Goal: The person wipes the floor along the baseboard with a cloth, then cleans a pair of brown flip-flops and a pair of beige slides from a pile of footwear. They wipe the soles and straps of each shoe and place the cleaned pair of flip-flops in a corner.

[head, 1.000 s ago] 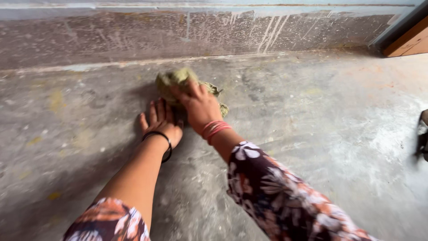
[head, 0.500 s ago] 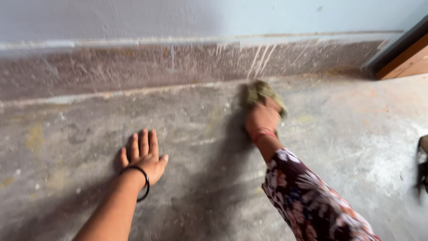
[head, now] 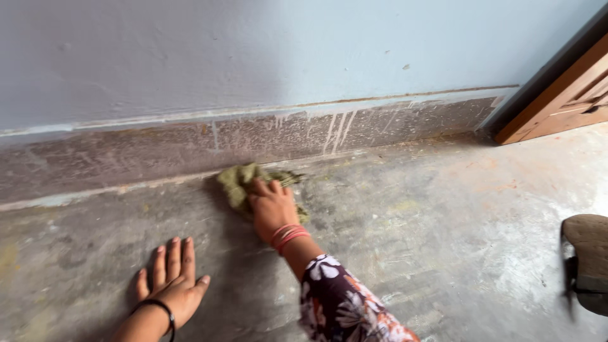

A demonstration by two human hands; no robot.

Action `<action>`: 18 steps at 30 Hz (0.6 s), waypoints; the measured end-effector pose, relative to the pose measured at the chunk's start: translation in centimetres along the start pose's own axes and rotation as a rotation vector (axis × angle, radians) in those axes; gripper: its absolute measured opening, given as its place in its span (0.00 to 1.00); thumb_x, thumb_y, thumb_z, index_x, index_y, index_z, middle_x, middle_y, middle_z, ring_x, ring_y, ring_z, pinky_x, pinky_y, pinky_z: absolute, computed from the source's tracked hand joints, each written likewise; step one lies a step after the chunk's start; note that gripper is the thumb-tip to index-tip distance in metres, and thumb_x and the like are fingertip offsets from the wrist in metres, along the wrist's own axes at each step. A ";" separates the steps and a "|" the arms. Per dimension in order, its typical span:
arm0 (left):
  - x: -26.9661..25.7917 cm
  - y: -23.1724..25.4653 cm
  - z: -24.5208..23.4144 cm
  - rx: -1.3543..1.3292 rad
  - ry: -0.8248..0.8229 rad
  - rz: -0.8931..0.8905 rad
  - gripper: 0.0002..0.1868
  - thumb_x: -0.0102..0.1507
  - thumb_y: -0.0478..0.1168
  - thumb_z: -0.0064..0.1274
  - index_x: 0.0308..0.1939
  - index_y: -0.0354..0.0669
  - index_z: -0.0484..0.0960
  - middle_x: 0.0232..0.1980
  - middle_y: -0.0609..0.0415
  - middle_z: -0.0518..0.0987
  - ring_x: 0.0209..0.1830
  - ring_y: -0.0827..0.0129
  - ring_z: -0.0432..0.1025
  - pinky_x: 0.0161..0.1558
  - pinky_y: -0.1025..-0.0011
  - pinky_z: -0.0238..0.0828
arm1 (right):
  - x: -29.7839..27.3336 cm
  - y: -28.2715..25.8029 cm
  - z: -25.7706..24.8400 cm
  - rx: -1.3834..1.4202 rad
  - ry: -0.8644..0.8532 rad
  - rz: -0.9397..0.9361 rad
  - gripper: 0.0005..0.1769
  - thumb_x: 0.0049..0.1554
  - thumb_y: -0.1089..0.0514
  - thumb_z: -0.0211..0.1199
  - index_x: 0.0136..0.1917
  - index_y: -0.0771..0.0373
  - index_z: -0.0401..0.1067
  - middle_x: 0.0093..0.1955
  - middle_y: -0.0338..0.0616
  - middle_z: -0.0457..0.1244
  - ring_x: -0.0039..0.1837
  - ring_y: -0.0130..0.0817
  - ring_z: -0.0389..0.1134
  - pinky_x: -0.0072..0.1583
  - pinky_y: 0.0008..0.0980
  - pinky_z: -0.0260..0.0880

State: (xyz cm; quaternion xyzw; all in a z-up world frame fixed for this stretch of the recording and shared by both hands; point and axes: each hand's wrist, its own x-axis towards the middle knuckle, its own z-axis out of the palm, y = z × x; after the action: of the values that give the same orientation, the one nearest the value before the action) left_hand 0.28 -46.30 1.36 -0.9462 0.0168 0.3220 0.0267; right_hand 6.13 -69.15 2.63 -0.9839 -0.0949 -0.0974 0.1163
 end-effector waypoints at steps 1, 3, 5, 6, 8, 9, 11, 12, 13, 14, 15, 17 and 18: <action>0.1 0.0 0.3 -0.008 0.007 0.010 0.48 0.70 0.65 0.30 0.80 0.62 0.16 0.84 0.62 0.13 0.83 0.61 0.12 0.77 0.48 0.18 | 0.0 1.6 -0.3 -0.069 -0.030 0.043 0.19 0.54 0.60 0.55 0.57 0.53 0.78 0.72 0.42 0.57 0.69 0.49 0.58 0.65 0.51 0.60; 0.3 -0.2 0.8 -0.026 0.020 0.029 0.48 0.70 0.64 0.30 0.79 0.61 0.14 0.83 0.62 0.11 0.82 0.61 0.09 0.76 0.47 0.16 | -0.2 5.2 -0.7 -0.158 -0.060 0.123 0.17 0.55 0.58 0.55 0.56 0.53 0.78 0.74 0.44 0.55 0.71 0.51 0.56 0.66 0.52 0.59; 0.5 -0.4 0.9 -0.018 0.005 0.026 0.48 0.70 0.64 0.28 0.78 0.61 0.13 0.83 0.62 0.11 0.82 0.61 0.09 0.75 0.48 0.16 | -1.1 9.1 -1.2 -0.159 -0.089 0.259 0.17 0.57 0.56 0.54 0.56 0.53 0.78 0.79 0.45 0.50 0.74 0.51 0.54 0.66 0.53 0.58; 0.6 -0.5 0.7 -0.015 0.000 0.024 0.47 0.69 0.64 0.28 0.78 0.62 0.13 0.83 0.62 0.10 0.82 0.62 0.08 0.75 0.48 0.16 | -1.9 11.1 -1.6 -0.139 -0.117 0.356 0.17 0.58 0.55 0.53 0.56 0.53 0.78 0.82 0.44 0.46 0.75 0.51 0.53 0.66 0.54 0.58; 0.7 -0.3 0.8 -0.020 -0.006 0.014 0.47 0.69 0.65 0.27 0.78 0.63 0.12 0.82 0.63 0.10 0.81 0.62 0.08 0.75 0.48 0.16 | -4.0 15.1 -2.6 -0.195 -0.142 0.507 0.18 0.60 0.56 0.51 0.59 0.51 0.77 0.78 0.43 0.52 0.75 0.51 0.56 0.67 0.53 0.59; 0.7 -0.4 0.8 -0.023 -0.006 0.006 0.47 0.69 0.65 0.27 0.78 0.64 0.12 0.82 0.63 0.09 0.81 0.63 0.08 0.75 0.48 0.16 | -5.2 17.1 -3.4 -0.239 -0.107 0.531 0.18 0.60 0.54 0.52 0.59 0.51 0.77 0.76 0.45 0.55 0.74 0.50 0.56 0.71 0.54 0.55; 0.7 -0.5 0.8 -0.020 -0.007 0.017 0.47 0.69 0.65 0.27 0.77 0.63 0.11 0.82 0.63 0.09 0.81 0.62 0.07 0.75 0.48 0.15 | -8.1 20.4 -5.3 -0.345 -0.017 0.649 0.18 0.61 0.52 0.52 0.59 0.55 0.77 0.72 0.48 0.60 0.74 0.45 0.59 0.72 0.50 0.58; 0.7 -0.6 0.8 -0.017 -0.009 0.021 0.48 0.69 0.65 0.27 0.77 0.62 0.10 0.81 0.63 0.08 0.81 0.62 0.07 0.75 0.48 0.15 | -9.3 21.7 -6.2 -0.264 -0.087 0.887 0.19 0.65 0.52 0.50 0.61 0.56 0.77 0.71 0.51 0.64 0.73 0.46 0.63 0.71 0.47 0.62; 0.8 -0.5 0.9 -0.011 0.009 0.017 0.48 0.69 0.65 0.27 0.78 0.63 0.11 0.82 0.63 0.10 0.81 0.62 0.08 0.75 0.48 0.15 | -10.7 22.8 -7.2 -0.178 -0.159 1.124 0.19 0.68 0.52 0.48 0.63 0.56 0.77 0.69 0.53 0.67 0.72 0.47 0.66 0.70 0.45 0.66; 0.8 -0.5 1.0 -0.006 0.027 0.011 0.48 0.69 0.65 0.28 0.78 0.63 0.13 0.83 0.63 0.11 0.82 0.62 0.10 0.76 0.48 0.16 | -12.0 23.4 -7.6 0.212 0.308 1.407 0.19 0.69 0.51 0.49 0.66 0.59 0.73 0.70 0.56 0.66 0.72 0.51 0.66 0.71 0.46 0.64; 0.9 -0.4 1.2 0.001 0.043 0.010 0.48 0.69 0.66 0.28 0.79 0.63 0.14 0.83 0.63 0.12 0.83 0.62 0.11 0.76 0.48 0.17 | -13.4 23.8 -8.0 0.628 0.799 1.617 0.21 0.69 0.50 0.49 0.69 0.61 0.69 0.71 0.59 0.65 0.72 0.54 0.66 0.71 0.47 0.63; 1.1 -0.5 1.3 -0.014 0.036 0.009 0.47 0.69 0.66 0.28 0.78 0.64 0.14 0.83 0.64 0.12 0.82 0.63 0.10 0.76 0.48 0.16 | -15.5 23.7 -8.3 0.236 0.691 1.292 0.31 0.55 0.64 0.51 0.72 0.59 0.67 0.74 0.62 0.58 0.72 0.58 0.58 0.70 0.48 0.59; 1.3 -0.6 1.3 -0.020 0.032 0.008 0.47 0.69 0.66 0.28 0.78 0.64 0.14 0.82 0.64 0.11 0.82 0.63 0.10 0.76 0.48 0.16 | -16.1 23.0 -8.3 0.054 0.624 1.122 0.39 0.48 0.71 0.52 0.74 0.57 0.65 0.75 0.63 0.54 0.72 0.60 0.54 0.69 0.48 0.56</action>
State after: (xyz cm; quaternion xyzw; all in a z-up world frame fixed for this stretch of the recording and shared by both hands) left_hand 0.52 -45.66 -0.44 -0.9515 0.0176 0.3068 0.0155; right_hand -5.99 -95.76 2.24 -0.8060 0.4702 -0.3012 0.1964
